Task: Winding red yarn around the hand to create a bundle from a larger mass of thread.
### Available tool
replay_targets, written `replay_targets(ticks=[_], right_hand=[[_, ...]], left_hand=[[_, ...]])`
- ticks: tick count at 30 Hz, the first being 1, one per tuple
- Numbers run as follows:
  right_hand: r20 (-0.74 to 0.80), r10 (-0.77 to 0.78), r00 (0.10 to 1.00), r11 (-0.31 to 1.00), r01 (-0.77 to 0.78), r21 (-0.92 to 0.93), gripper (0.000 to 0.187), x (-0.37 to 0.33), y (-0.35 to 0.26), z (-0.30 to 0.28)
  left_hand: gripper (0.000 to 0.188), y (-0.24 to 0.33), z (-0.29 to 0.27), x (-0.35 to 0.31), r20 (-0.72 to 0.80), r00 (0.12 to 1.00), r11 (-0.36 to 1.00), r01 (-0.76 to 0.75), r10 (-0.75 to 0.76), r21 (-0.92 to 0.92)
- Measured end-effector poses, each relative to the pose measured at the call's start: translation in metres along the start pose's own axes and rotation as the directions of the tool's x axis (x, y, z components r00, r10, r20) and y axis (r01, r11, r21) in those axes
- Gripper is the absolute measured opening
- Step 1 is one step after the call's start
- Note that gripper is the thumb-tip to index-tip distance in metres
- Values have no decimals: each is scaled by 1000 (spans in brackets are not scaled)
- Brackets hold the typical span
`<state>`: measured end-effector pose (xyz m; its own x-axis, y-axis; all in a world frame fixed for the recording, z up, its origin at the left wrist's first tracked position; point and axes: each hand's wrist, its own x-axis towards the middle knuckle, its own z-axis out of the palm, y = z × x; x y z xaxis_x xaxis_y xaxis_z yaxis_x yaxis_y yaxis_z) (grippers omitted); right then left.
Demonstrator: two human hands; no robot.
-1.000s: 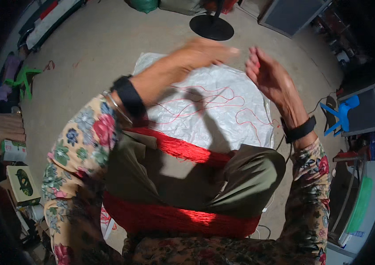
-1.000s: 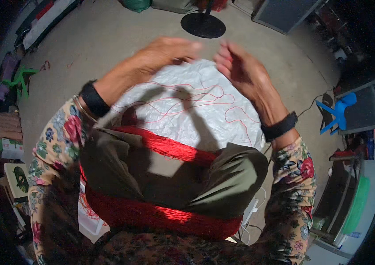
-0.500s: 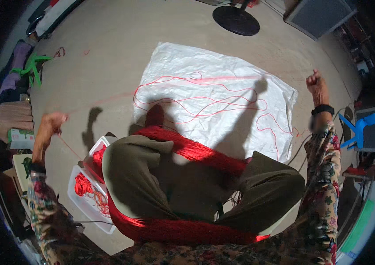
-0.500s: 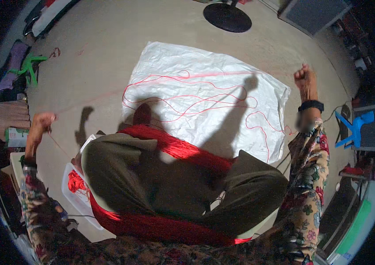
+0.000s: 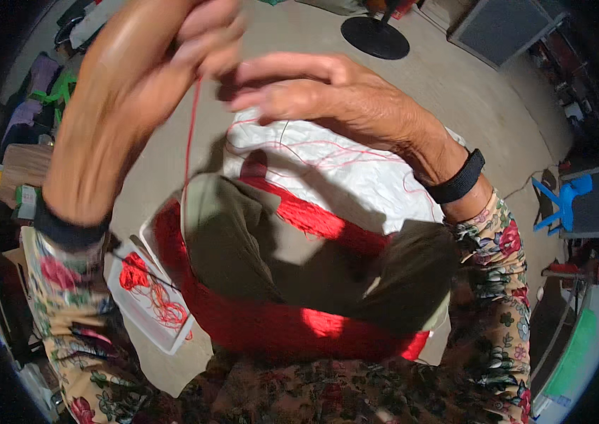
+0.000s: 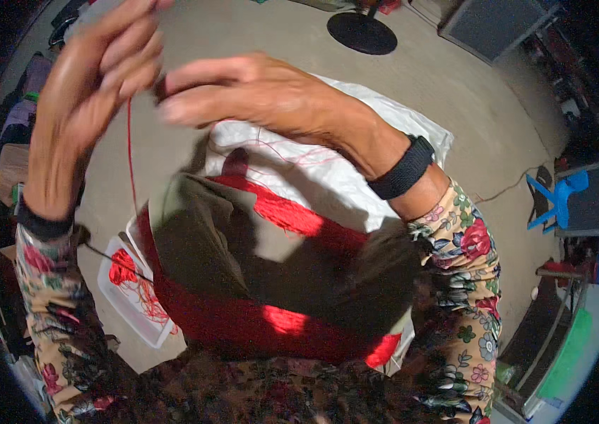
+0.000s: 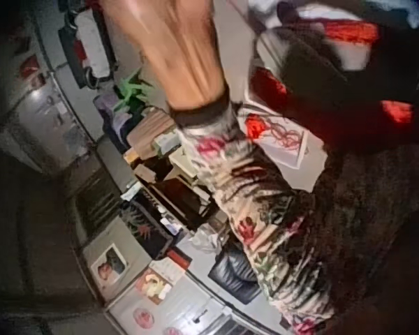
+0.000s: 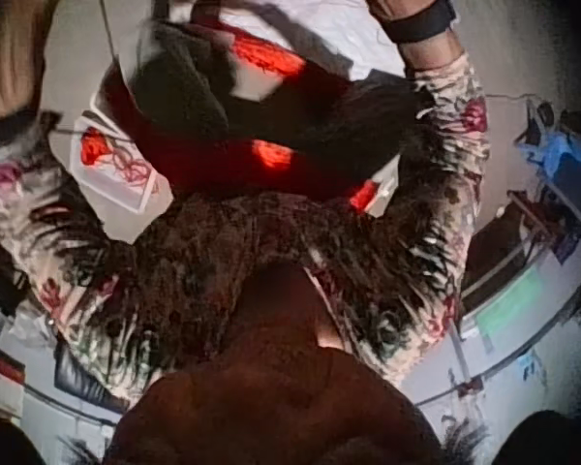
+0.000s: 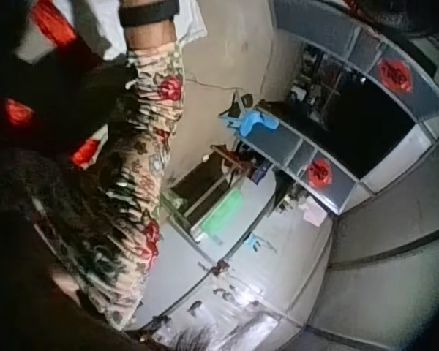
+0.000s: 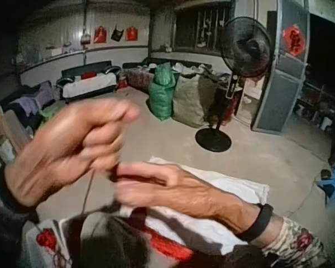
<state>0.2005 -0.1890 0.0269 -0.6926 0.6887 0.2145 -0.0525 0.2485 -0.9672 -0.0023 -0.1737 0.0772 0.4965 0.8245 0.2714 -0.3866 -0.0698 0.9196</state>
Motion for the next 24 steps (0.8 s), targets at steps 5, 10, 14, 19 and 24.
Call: replay_targets(ticks=[5,10,14,19,24], right_hand=[[42,-81,996,974,88,-208,30,-71,-56,2],[-163,247,955,945,-201,259,40,-181,-66,-37],[-535,304,788,894,-430,-124,59,-149,-50,-5],[-258,-266,929,939,189,-289,47,-54,-35,30],[-336,319,886,938,-244,247,31,-110,-75,40]], left_hand=[[15,37,26,40,-278,953,987,-80,117,141],[19,34,-56,62,-467,880,992,37,-91,-124],[19,13,-6,59,-121,975,957,151,-186,-247],[17,3,104,39,63,984,965,178,-169,-190],[17,6,1,70,-252,966,998,46,-56,-45]])
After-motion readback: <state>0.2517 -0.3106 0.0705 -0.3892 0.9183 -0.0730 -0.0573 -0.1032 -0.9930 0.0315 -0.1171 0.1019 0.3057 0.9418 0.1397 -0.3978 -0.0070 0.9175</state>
